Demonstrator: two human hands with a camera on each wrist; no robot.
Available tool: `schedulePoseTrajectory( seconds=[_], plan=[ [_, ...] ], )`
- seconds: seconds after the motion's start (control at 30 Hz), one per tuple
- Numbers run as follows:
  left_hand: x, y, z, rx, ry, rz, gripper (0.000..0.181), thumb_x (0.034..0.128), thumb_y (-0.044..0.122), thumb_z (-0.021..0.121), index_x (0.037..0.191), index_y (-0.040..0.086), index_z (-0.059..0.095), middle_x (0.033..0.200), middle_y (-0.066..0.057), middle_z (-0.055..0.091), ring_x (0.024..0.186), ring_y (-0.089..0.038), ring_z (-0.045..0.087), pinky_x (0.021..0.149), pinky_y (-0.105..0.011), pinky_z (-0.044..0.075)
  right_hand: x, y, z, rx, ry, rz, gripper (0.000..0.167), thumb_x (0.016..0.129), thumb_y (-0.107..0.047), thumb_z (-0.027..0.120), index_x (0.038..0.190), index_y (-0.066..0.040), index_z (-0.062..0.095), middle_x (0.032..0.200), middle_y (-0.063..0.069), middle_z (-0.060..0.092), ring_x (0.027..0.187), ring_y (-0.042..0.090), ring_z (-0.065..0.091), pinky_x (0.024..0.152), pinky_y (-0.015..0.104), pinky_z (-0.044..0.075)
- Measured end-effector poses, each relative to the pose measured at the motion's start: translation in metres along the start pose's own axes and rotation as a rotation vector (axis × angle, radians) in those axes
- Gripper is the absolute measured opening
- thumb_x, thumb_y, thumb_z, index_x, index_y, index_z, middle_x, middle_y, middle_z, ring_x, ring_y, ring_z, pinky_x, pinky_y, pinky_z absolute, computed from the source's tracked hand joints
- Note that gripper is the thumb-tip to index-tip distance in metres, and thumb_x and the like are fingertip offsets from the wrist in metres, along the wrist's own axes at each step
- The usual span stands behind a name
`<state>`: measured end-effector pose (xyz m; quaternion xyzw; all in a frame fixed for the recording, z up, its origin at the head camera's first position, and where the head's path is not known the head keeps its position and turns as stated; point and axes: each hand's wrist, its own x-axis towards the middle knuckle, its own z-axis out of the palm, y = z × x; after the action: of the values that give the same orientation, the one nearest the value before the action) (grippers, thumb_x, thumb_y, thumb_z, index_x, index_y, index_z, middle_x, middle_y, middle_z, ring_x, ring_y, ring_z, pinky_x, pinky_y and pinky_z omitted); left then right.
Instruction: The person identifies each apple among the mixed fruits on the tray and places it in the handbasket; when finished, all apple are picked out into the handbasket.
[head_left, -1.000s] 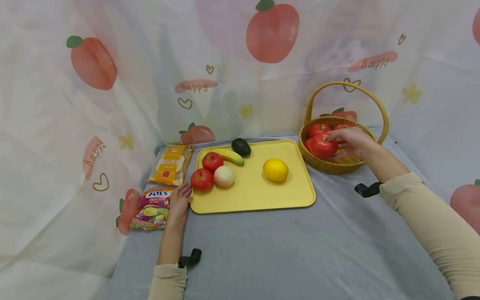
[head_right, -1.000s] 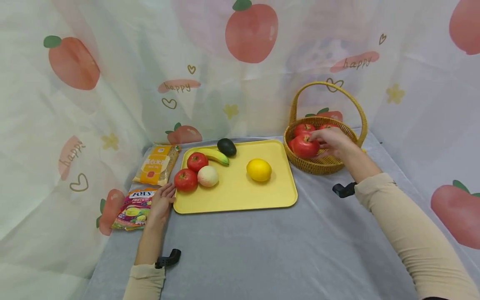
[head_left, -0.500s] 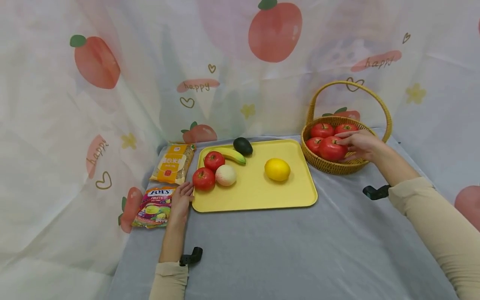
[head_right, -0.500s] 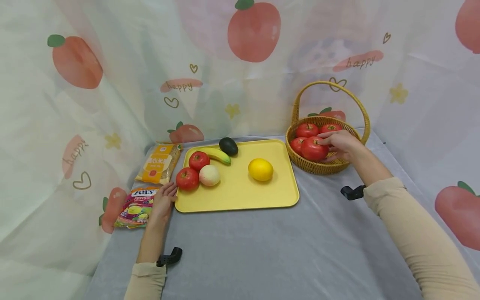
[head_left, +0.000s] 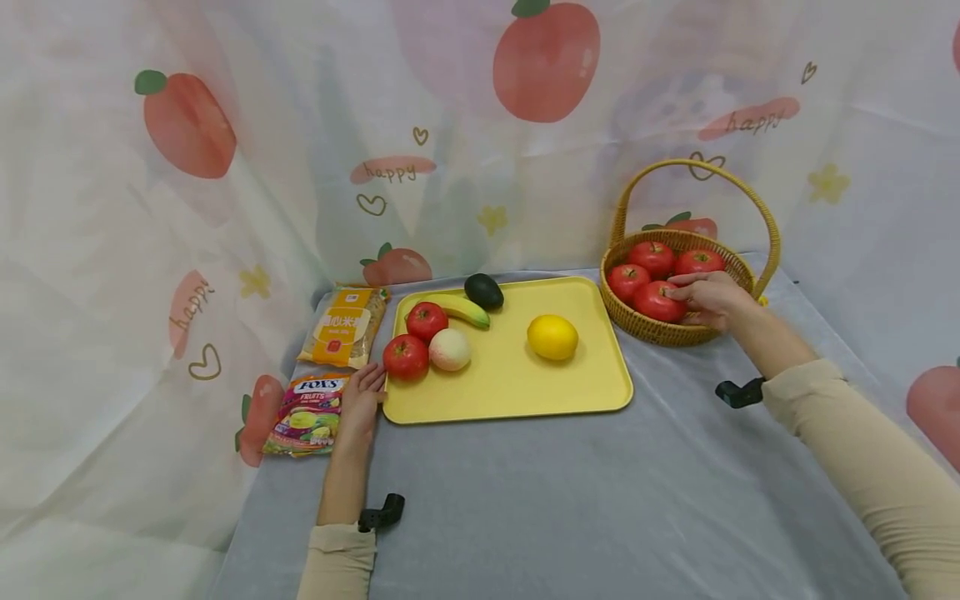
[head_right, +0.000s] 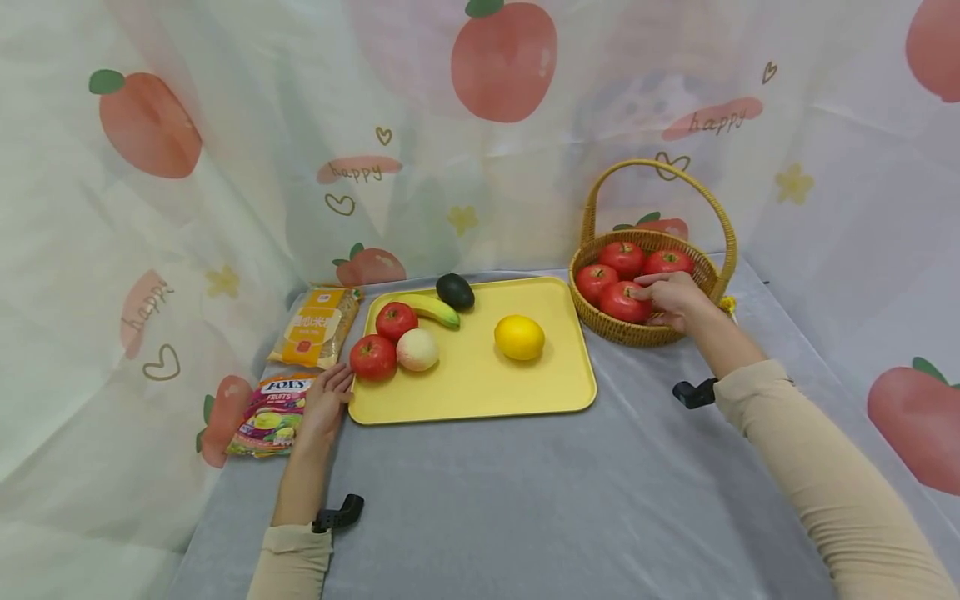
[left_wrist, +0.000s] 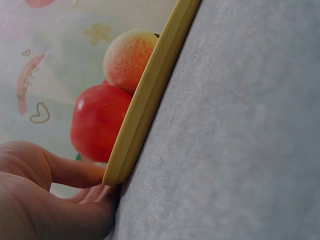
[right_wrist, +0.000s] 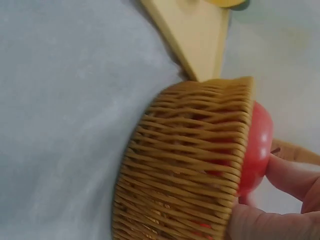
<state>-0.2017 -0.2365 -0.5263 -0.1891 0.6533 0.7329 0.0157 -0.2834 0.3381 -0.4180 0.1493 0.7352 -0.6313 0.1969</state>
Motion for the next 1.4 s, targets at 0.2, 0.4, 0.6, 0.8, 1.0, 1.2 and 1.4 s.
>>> schedulePoseTrajectory(
  seconds=[0.2,0.4,0.6,0.8,1.0,1.2,1.4],
  plan=[
    [0.0,-0.003,-0.002,-0.007,-0.002,-0.001,0.07,0.0949,-0.021,0.043,0.161,0.002,0.032,0.163,-0.022,0.039,0.151,-0.031,0.039,0.123,-0.042,0.031,0.007,0.006,0.01,-0.026,0.009,-0.026,0.066,0.108,-0.014,0.052,0.164,0.001,0.021,0.169,0.021,0.013,0.145,0.037,0.028,0.119,0.057,0.034],
    [0.001,-0.003,-0.003,-0.016,-0.001,0.016,0.071,0.0942,-0.021,0.043,0.16,0.001,0.032,0.163,-0.022,0.039,0.151,-0.032,0.038,0.124,-0.043,0.031,0.014,0.005,0.016,-0.003,0.007,-0.043,0.067,0.108,-0.015,0.053,0.164,0.002,0.02,0.168,0.021,0.016,0.145,0.037,0.029,0.119,0.059,0.034],
    [0.001,-0.004,-0.003,-0.013,0.007,0.009,0.071,0.0939,-0.022,0.044,0.16,0.001,0.033,0.162,-0.022,0.04,0.15,-0.032,0.039,0.123,-0.043,0.031,0.018,0.004,0.02,0.003,0.008,-0.041,0.067,0.109,-0.017,0.051,0.164,0.002,0.018,0.171,0.023,0.01,0.151,0.04,0.021,0.118,0.064,0.031],
    [0.002,-0.005,-0.004,-0.017,0.012,0.006,0.071,0.0937,-0.022,0.044,0.16,0.002,0.033,0.162,-0.022,0.039,0.15,-0.032,0.039,0.123,-0.043,0.031,0.025,0.003,0.025,0.026,0.01,-0.039,0.068,0.109,-0.016,0.05,0.165,0.002,0.015,0.171,0.024,0.007,0.154,0.041,0.017,0.117,0.064,0.031],
    [0.003,-0.006,-0.005,-0.024,0.021,0.0,0.072,0.0927,-0.022,0.045,0.159,0.002,0.034,0.161,-0.021,0.041,0.15,-0.031,0.041,0.123,-0.042,0.033,0.032,0.006,0.028,0.056,0.004,-0.05,0.071,0.109,-0.017,0.05,0.165,0.003,0.012,0.171,0.024,0.005,0.155,0.039,0.015,0.117,0.065,0.03],
    [0.003,-0.004,-0.006,-0.016,0.022,-0.016,0.073,0.0931,-0.022,0.045,0.16,0.004,0.034,0.162,-0.02,0.04,0.15,-0.03,0.04,0.123,-0.042,0.033,0.038,0.01,0.03,-0.006,0.024,-0.061,0.067,0.11,-0.018,0.048,0.164,0.005,0.015,0.164,0.024,0.023,0.145,0.037,0.033,0.119,0.06,0.033],
    [0.002,0.0,0.0,-0.011,0.015,-0.013,0.072,0.094,-0.021,0.046,0.16,0.004,0.034,0.162,-0.019,0.041,0.15,-0.03,0.04,0.123,-0.042,0.033,0.036,0.009,0.027,-0.064,0.081,-0.031,0.068,0.109,-0.023,0.05,0.164,0.003,0.019,0.168,0.025,0.019,0.143,0.04,0.033,0.119,0.057,0.035]
  ],
)
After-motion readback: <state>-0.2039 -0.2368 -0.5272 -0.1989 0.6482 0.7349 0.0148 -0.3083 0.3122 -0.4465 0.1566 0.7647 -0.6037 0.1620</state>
